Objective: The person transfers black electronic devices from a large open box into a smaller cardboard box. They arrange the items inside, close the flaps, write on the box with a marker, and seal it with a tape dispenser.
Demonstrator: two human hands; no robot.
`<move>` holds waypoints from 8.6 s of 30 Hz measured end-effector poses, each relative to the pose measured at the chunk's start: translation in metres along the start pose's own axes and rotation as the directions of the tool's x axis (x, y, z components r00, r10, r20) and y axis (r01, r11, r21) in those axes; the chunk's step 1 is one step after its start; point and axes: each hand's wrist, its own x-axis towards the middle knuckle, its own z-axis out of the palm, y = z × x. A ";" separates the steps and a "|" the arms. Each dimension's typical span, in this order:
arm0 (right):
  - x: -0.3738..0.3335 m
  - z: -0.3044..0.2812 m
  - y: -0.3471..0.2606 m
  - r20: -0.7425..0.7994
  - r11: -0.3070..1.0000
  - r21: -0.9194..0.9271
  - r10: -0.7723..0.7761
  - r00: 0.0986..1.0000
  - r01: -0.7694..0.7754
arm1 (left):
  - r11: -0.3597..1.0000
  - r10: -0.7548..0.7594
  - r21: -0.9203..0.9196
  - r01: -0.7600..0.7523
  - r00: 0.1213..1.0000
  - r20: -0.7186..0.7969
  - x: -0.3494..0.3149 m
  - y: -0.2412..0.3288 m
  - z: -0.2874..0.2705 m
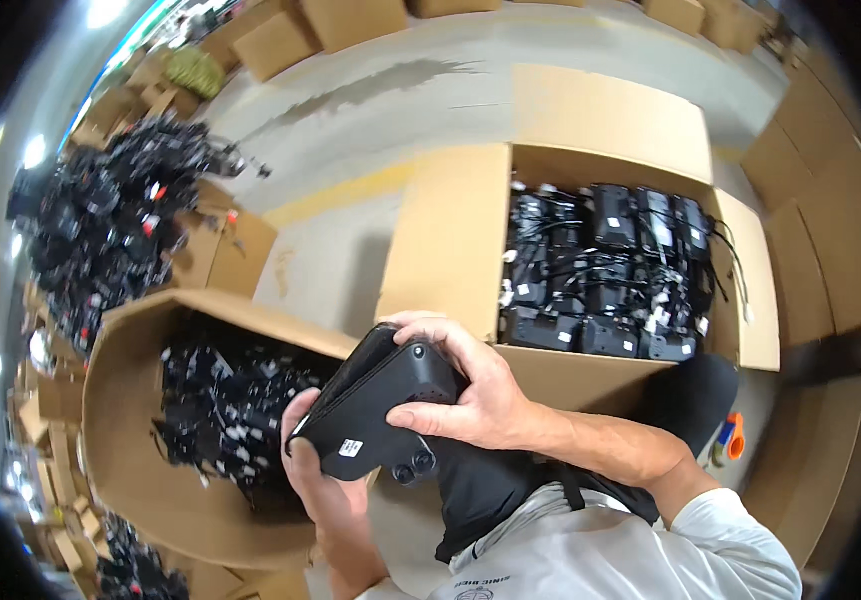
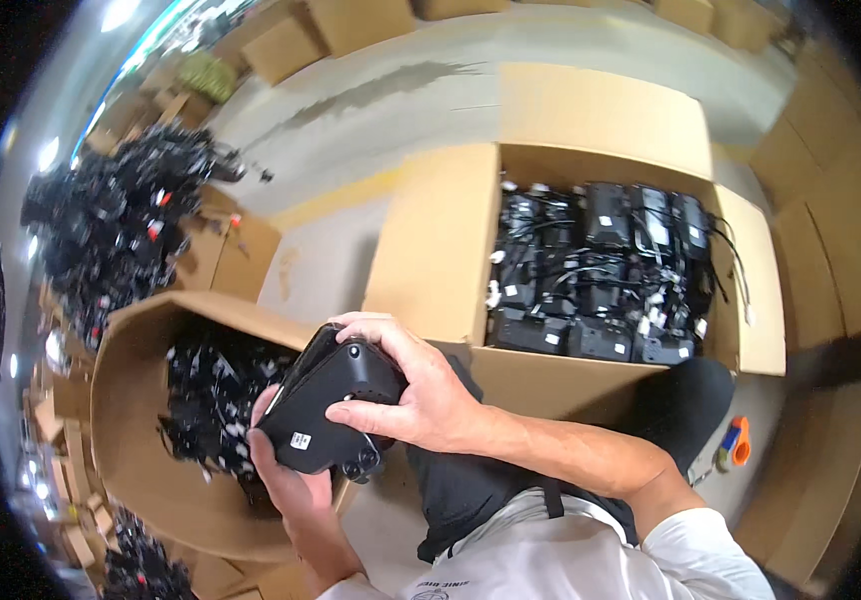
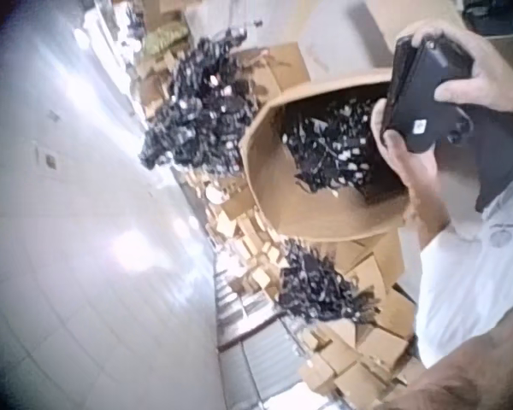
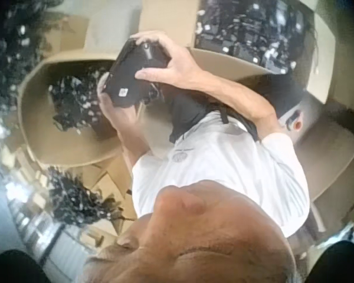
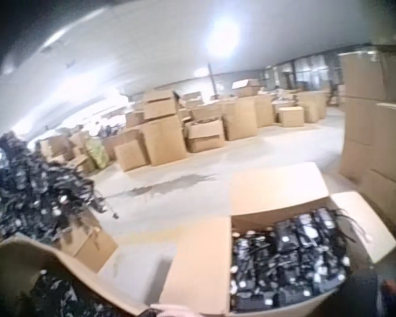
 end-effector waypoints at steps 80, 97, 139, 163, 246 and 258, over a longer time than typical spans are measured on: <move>-0.080 -0.155 0.076 0.113 0.358 -0.905 0.720 0.685 -0.228 | 0.082 0.305 0.819 0.568 0.768 -0.563 0.172 -0.103 -0.452; -0.092 -0.168 0.068 0.132 0.380 -0.898 0.716 0.685 -0.224 | 0.685 -0.034 0.693 0.224 0.960 -0.277 0.044 0.104 -0.190; 0.027 -0.172 -0.137 -0.297 0.933 0.317 -0.076 0.952 0.174 | 0.713 -0.421 -0.240 0.659 0.676 0.605 0.038 -0.119 0.172; -0.074 -0.146 -0.133 -0.340 0.717 -0.540 -0.664 0.666 0.441 | 0.439 -0.533 -0.171 0.882 0.408 0.741 0.032 -0.114 0.146; -0.056 -0.337 0.077 -0.293 0.493 -0.615 0.581 0.759 -0.616 | 0.780 -0.547 0.315 0.541 0.834 -0.078 0.221 -0.421 0.254; -0.106 -0.347 0.095 -0.296 0.326 -0.771 0.577 0.761 -0.547 | 0.945 -0.242 0.007 0.327 0.683 0.689 0.160 -0.121 0.196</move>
